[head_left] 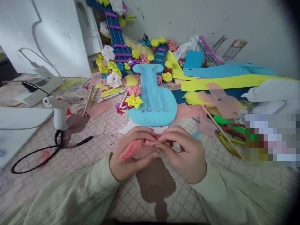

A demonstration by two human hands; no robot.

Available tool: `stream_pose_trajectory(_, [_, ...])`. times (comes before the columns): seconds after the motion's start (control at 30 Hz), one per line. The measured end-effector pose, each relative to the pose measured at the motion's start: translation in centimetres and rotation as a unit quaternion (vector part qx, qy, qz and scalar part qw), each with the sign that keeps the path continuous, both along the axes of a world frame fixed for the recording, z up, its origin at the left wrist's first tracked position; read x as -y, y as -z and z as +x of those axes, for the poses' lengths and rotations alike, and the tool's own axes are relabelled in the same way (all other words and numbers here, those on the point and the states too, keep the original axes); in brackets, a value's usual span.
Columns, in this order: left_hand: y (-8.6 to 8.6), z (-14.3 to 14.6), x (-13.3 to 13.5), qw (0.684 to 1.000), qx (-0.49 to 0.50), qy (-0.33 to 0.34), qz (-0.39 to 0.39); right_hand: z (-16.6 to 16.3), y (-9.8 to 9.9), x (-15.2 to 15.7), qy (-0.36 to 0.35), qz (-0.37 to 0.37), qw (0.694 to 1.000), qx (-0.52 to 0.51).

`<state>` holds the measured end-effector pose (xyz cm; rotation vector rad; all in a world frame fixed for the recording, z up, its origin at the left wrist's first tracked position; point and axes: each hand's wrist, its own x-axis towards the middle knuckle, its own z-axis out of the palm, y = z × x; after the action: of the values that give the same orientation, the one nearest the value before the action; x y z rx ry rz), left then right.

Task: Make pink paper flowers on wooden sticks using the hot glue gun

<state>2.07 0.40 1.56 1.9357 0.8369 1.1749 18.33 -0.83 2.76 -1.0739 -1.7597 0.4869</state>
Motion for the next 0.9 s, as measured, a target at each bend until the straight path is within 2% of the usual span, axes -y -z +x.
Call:
stream_pose_trajectory(0.1, [0.1, 0.0, -0.2, 0.998, -0.01, 0.006, -0.056, 0.2, 0.0, -0.2, -0.013, -0.13, 0.99, -0.053])
stream_pose_trajectory(0.2, [0.1, 0.0, -0.3, 0.993, 0.013, 0.016, -0.117, 0.3, 0.0, -0.6, -0.043, -0.256, 0.959, -0.116])
stream_pose_trajectory(0.3, [0.0, 0.3, -0.4, 0.983, 0.071, 0.053, -0.162, 0.4, 0.0, -0.9, -0.064, -0.31, 0.936, -0.157])
stream_pose_trajectory(0.47, [-0.2, 0.6, -0.6, 0.966, 0.135, 0.062, -0.21, 0.5, 0.0, -1.1, -0.077, -0.333, 0.923, -0.175])
stream_pose_trajectory(0.7, [0.3, 0.4, -0.9, 0.956, 0.172, 0.023, -0.236, 0.4, -0.2, -0.9, -0.07, -0.309, 0.933, -0.173])
stream_pose_trajectory(0.9, [1.2, 0.0, -1.1, 0.948, 0.199, -0.027, -0.248, 0.5, 0.2, -1.0, -0.059, -0.296, 0.945, -0.121])
